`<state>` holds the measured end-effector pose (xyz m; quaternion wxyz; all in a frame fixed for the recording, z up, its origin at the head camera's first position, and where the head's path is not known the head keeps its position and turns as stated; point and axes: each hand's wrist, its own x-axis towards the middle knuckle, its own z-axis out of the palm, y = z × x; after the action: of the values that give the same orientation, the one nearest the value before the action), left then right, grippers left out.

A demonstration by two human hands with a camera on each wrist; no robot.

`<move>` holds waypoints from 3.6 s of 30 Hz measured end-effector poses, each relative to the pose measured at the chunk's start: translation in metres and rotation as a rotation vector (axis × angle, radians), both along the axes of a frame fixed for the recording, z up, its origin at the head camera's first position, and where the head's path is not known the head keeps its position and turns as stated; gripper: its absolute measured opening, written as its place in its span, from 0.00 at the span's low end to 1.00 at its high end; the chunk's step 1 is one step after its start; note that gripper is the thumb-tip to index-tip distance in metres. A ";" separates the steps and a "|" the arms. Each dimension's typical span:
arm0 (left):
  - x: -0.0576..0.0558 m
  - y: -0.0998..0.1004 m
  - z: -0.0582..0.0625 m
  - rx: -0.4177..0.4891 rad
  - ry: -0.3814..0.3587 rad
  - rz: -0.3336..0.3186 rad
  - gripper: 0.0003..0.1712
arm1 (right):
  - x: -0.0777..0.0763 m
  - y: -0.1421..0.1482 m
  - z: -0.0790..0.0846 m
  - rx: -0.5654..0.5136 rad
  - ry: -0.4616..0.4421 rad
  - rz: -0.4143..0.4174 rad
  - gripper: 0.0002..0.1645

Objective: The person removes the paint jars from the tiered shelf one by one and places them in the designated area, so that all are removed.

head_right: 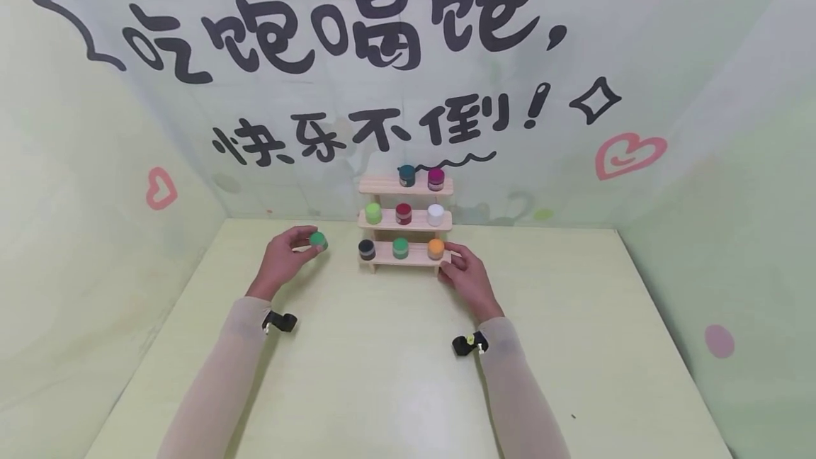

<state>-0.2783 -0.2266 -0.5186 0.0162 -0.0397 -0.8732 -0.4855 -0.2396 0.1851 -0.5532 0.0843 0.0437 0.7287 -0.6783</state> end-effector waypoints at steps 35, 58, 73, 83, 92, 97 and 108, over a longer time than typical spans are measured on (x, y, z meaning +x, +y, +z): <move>0.012 -0.015 -0.032 0.004 -0.123 0.001 0.31 | 0.000 -0.001 -0.001 -0.012 -0.046 -0.002 0.29; -0.001 0.013 0.030 0.022 -0.039 0.016 0.27 | -0.005 0.000 0.012 0.118 0.048 -0.071 0.31; -0.029 0.055 0.066 0.163 0.051 -0.057 0.25 | -0.005 -0.005 0.011 0.123 -0.012 -0.063 0.31; -0.045 0.085 0.080 0.232 0.089 -0.088 0.25 | -0.004 -0.006 0.006 0.113 -0.014 -0.067 0.31; -0.059 0.109 0.089 0.258 0.084 -0.116 0.26 | -0.001 -0.004 0.009 0.113 -0.018 -0.081 0.31; -0.066 0.120 0.093 0.244 0.059 -0.104 0.25 | -0.003 -0.004 0.010 0.115 -0.020 -0.082 0.31; -0.078 0.142 0.099 0.172 0.056 -0.082 0.24 | -0.006 -0.008 0.004 0.099 -0.021 -0.070 0.30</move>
<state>-0.3562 -0.0851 -0.4193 0.0242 -0.0873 -0.8251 -0.5576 -0.2459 0.1775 -0.5490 0.0657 0.0805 0.7583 -0.6436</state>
